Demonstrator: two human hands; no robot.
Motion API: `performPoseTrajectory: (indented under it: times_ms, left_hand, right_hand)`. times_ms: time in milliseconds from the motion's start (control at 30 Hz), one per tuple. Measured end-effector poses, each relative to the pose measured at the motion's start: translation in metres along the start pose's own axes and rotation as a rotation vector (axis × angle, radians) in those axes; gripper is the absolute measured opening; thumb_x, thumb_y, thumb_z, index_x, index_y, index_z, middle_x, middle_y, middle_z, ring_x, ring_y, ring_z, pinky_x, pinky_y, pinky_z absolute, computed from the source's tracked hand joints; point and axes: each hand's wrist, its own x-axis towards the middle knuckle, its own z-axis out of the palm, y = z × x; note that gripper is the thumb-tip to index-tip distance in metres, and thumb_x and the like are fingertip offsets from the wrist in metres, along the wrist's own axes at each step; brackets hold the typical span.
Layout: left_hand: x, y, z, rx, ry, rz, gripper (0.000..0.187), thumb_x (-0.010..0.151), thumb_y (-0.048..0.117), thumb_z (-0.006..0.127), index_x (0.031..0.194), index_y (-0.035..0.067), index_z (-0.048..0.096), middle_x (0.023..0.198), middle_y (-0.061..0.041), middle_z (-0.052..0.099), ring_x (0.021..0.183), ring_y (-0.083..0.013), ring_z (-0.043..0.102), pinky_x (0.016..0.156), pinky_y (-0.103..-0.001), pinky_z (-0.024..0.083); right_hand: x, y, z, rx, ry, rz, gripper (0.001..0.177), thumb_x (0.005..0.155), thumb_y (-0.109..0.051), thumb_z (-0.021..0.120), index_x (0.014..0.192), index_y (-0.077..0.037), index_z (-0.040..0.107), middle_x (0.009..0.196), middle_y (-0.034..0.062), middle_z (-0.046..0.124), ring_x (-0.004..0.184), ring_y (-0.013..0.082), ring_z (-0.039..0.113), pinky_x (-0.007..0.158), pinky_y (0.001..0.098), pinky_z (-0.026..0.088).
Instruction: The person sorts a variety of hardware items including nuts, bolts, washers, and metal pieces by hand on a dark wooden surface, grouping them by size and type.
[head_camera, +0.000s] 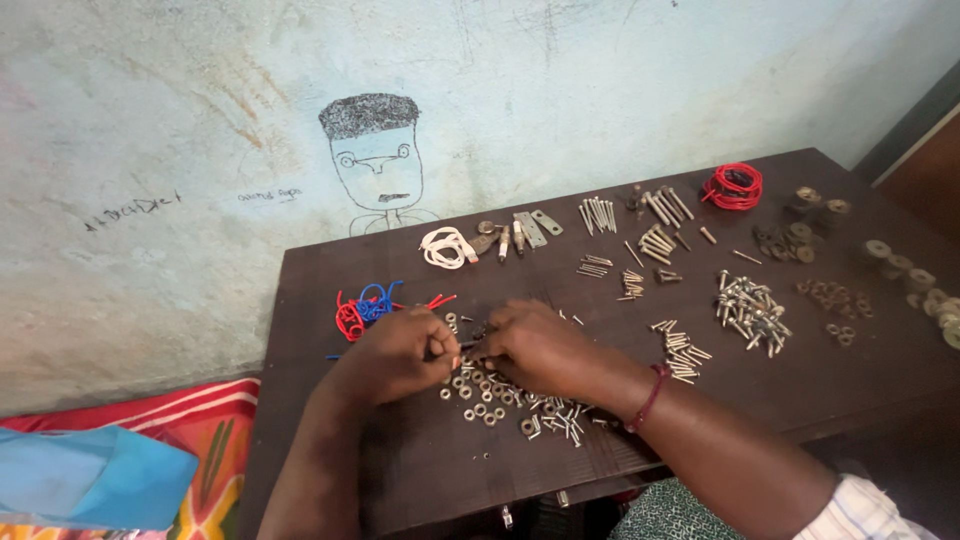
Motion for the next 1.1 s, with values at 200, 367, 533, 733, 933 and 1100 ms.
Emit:
performPoseTrajectory:
  times_ms: [200,367,533,733,933,1100]
  left_hand:
    - [-0.003,0.003,0.000,-0.146,-0.017,-0.289,0.007,0.080,0.006,0.077,0.084,0.007,0.071,0.056,0.000,0.054,0.050,-0.0047,0.044,0.046,-0.026,0.034]
    - [-0.003,-0.006,0.004,-0.186,-0.002,-0.251,0.008,0.081,0.003,0.076,0.087,0.005,0.070,0.061,0.003,0.056,0.053,-0.0019,0.047,0.046,-0.024,0.036]
    - [-0.002,-0.012,0.010,-0.347,-0.036,-0.180,0.010,0.088,0.001,0.071,0.097,0.004,0.072,0.071,0.002,0.062,0.064,-0.0028,0.053,0.056,-0.023,0.043]
    - [-0.002,-0.011,0.010,-0.287,-0.072,-0.192,0.016,0.089,0.005,0.072,0.104,0.004,0.075,0.085,-0.001,0.075,0.078,-0.0069,0.067,0.068,-0.024,0.054]
    - [-0.001,0.000,0.008,-0.129,-0.082,0.038,0.017,0.092,0.004,0.069,0.106,0.009,0.076,0.091,-0.004,0.072,0.083,-0.0136,0.067,0.073,-0.029,0.054]
    - [-0.001,0.005,0.013,-0.055,-0.108,0.085,0.020,0.090,0.003,0.068,0.105,0.012,0.077,0.089,-0.005,0.066,0.080,-0.0184,0.065,0.070,-0.031,0.052]
  right_hand:
    - [-0.001,-0.004,-0.006,-0.014,0.017,-0.012,0.007,0.077,-0.012,0.079,0.084,-0.010,0.077,0.091,0.0095,0.066,0.094,0.0334,0.062,0.083,0.0463,0.047]
    - [0.000,-0.003,-0.005,0.062,0.047,-0.014,0.009,0.081,-0.011,0.078,0.089,-0.011,0.076,0.090,0.0089,0.068,0.095,0.0333,0.062,0.085,0.0457,0.047]
    - [0.000,-0.002,-0.007,0.113,0.036,0.003,0.011,0.079,-0.009,0.078,0.088,-0.010,0.073,0.092,0.0087,0.069,0.097,0.0326,0.065,0.086,0.0465,0.048]
    - [-0.001,-0.001,-0.010,0.187,-0.039,0.097,0.013,0.079,-0.009,0.079,0.090,-0.013,0.074,0.095,0.0063,0.072,0.093,0.0300,0.071,0.087,0.0442,0.052]
    - [-0.004,0.013,-0.007,0.412,0.107,0.141,0.013,0.091,-0.012,0.070,0.103,-0.013,0.074,0.096,0.0047,0.068,0.091,0.0194,0.068,0.075,0.0329,0.057]
    - [-0.014,0.031,-0.006,0.484,0.151,0.278,0.019,0.097,-0.017,0.069,0.115,-0.014,0.077,0.091,0.0046,0.064,0.084,0.0145,0.061,0.076,0.0301,0.051]
